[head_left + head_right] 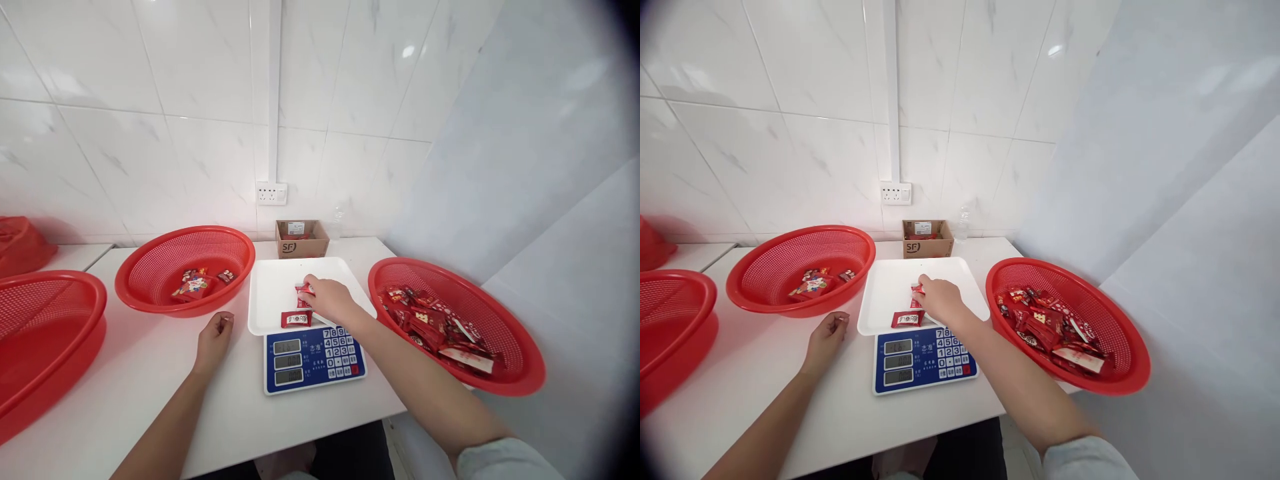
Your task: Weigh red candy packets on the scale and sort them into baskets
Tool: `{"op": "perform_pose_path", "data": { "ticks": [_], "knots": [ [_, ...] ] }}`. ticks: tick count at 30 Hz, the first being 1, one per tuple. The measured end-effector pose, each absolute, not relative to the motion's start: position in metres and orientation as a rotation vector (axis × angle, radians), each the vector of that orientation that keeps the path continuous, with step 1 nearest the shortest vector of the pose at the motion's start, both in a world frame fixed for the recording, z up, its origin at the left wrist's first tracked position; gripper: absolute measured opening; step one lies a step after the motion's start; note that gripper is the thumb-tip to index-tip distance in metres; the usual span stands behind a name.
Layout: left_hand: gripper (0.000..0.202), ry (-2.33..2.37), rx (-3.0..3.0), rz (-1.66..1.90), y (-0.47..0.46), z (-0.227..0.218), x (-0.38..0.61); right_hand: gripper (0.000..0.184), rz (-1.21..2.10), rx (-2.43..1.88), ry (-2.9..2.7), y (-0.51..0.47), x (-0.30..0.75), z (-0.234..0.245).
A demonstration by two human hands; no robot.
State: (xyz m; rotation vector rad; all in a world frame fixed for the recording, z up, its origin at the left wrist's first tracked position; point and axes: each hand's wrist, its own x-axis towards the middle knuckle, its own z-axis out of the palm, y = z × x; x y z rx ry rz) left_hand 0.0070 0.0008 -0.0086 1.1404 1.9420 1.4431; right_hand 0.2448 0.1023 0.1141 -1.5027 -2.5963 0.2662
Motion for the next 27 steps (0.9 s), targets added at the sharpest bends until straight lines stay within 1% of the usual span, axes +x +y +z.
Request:
{"op": "perform_pose_path", "data": {
  "ticks": [5, 7, 11, 15, 18, 20, 22, 24, 27],
  "knots": [
    [0.031, 1.949, 1.159, 1.431, 0.002, -0.011, 0.006, 0.023, 0.241, -1.453, -2.61, 0.106, 0.225, 0.106],
    [0.032, 1.952, 1.169, 1.43, 0.002, -0.011, 0.006, 0.023, 0.244, -1.423, -2.585, 0.106, 0.222, 0.104],
    [0.032, 1.948, 1.175, 1.417, 0.001, -0.009, 0.005, 0.024, 0.219, -1.412, -2.451, 0.108, 0.234, 0.114],
    [0.032, 1.974, 1.183, 1.387, 0.001, -0.008, 0.004, 0.025, 0.158, -1.492, -2.282, 0.122, 0.29, 0.144],
    [0.033, 2.003, 1.193, 1.351, 0.001, -0.006, 0.004, 0.027, 0.062, -1.735, -2.087, 0.134, 0.351, 0.162],
    [0.033, 2.011, 1.189, 1.325, 0.002, -0.005, 0.005, 0.03, 0.017, -1.942, -2.059, 0.139, 0.389, 0.165],
    [0.032, 2.027, 1.188, 1.3, 0.002, -0.003, 0.005, 0.032, -0.001, -2.074, -2.054, 0.141, 0.417, 0.158],
    [0.032, 2.049, 1.191, 1.278, 0.003, -0.002, 0.006, 0.036, 0.026, -2.115, -2.062, 0.143, 0.432, 0.144],
    [0.032, 2.073, 1.194, 1.258, 0.003, 0.0, 0.007, 0.034, 0.193, -2.048, -2.16, 0.149, 0.433, 0.115]
  ]
}}
